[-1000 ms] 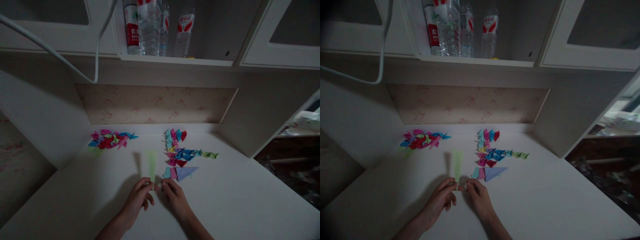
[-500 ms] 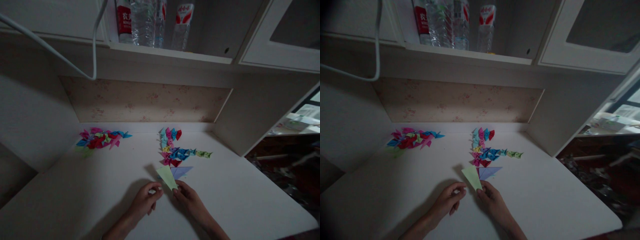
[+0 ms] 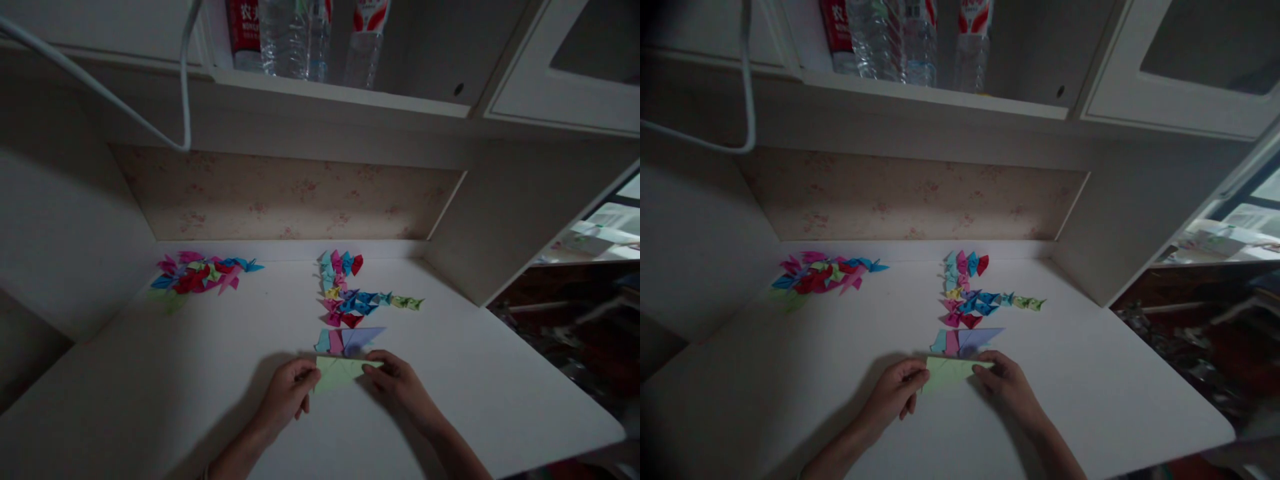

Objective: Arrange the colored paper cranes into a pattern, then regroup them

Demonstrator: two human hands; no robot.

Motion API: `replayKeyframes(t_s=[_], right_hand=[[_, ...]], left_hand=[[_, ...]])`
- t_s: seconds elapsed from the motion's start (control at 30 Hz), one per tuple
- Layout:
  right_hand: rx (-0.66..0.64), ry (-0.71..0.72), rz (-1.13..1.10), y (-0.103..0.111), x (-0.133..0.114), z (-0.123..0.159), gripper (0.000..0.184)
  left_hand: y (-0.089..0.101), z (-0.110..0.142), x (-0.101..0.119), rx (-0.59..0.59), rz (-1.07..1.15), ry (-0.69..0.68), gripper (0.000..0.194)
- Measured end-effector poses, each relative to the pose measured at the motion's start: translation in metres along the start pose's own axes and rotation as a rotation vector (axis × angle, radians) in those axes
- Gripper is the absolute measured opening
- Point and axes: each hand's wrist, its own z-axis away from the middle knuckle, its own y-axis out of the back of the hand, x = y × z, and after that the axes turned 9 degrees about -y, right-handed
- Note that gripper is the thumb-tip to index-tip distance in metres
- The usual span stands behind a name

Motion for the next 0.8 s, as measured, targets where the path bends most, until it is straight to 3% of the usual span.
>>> replayKeyframes(t_s=[0.1, 0.23, 0.43, 0.6, 0.8], right_hand=[[0.093, 0.023, -0.103, 0.014, 0.005, -0.005, 0.038], [0.179, 0.059, -0.154, 0.045, 0.006, -0.017, 0.036], [0.144, 0.021, -0.068, 0.092, 0.001, -0.047, 0.038], [0.173, 0.007, 0.055, 0.097, -0.003, -0.066, 0.041], [0.257, -0.020, 0.145, 0.098, 0.009, -0.083, 0.038]], left_hand=[[-0.002, 0.001, -0.004, -0.066, -0.031, -0.013, 0.033], [-0.002, 0.001, -0.002, -0.053, -0.028, -0.018, 0.030], [0.000, 0.003, 0.003, -0.073, -0.014, -0.034, 0.027], [-0.001, 0.004, 0.004, -0.087, -0.045, -0.035, 0.024], [0.000, 0.004, 0.007, -0.108, -0.046, -0.020, 0.022]])
